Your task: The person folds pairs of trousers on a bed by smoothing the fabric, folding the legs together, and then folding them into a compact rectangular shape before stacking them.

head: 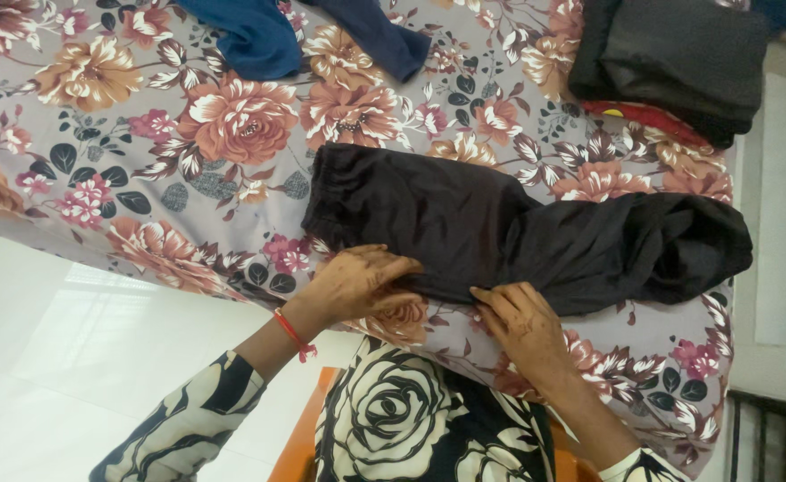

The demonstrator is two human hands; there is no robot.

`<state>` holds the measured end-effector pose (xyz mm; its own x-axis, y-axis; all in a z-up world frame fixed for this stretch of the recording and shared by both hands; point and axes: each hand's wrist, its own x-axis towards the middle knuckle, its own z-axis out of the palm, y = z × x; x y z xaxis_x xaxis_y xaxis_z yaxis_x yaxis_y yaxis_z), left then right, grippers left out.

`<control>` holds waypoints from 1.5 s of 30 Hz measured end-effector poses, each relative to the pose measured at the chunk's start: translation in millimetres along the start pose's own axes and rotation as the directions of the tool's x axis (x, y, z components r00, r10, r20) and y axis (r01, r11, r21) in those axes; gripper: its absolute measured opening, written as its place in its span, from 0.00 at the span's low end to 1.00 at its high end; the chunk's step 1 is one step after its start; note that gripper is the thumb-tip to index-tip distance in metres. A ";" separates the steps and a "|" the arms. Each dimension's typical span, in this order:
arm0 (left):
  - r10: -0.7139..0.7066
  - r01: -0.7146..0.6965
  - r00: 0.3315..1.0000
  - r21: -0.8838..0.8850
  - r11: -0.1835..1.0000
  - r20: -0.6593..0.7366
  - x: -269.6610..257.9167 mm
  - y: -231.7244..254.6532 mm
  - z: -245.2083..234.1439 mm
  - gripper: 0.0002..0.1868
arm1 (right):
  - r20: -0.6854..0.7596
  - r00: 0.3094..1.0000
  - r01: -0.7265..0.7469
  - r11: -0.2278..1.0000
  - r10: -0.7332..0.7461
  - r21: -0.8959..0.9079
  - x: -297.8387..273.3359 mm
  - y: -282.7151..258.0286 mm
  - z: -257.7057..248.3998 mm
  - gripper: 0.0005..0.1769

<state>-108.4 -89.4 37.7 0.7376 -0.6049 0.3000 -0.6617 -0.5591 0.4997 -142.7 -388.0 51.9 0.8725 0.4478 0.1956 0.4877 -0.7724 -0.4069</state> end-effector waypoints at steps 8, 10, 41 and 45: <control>-0.123 0.261 0.869 0.232 0.937 -0.480 25.6 -7.1 -31.1 0.14 | -0.241 0.961 0.113 0.987 -0.138 -0.114 38.1 -43.4 6.7 0.17; -0.215 0.376 0.806 0.196 0.906 -0.552 29.7 -20.4 -25.4 0.17 | -0.223 0.963 0.143 0.988 -0.153 -0.063 59.1 -61.3 19.1 0.19; -0.816 0.749 0.530 -0.324 0.578 -0.230 39.8 -171.8 -14.9 0.41 | -0.266 0.942 0.247 0.959 -0.205 0.136 140.6 -101.0 78.6 0.23; -0.804 0.739 0.500 -0.327 0.590 -0.321 33.7 -168.0 -46.4 0.39 | -0.273 0.942 0.245 0.957 -0.196 0.156 161.8 -116.2 83.8 0.23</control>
<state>33.9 10.4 1.5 0.9444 0.3287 0.0089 0.1984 -0.5913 0.7817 -60.8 -188.1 56.1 0.7346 0.4502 0.5077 0.6752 -0.5591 -0.4811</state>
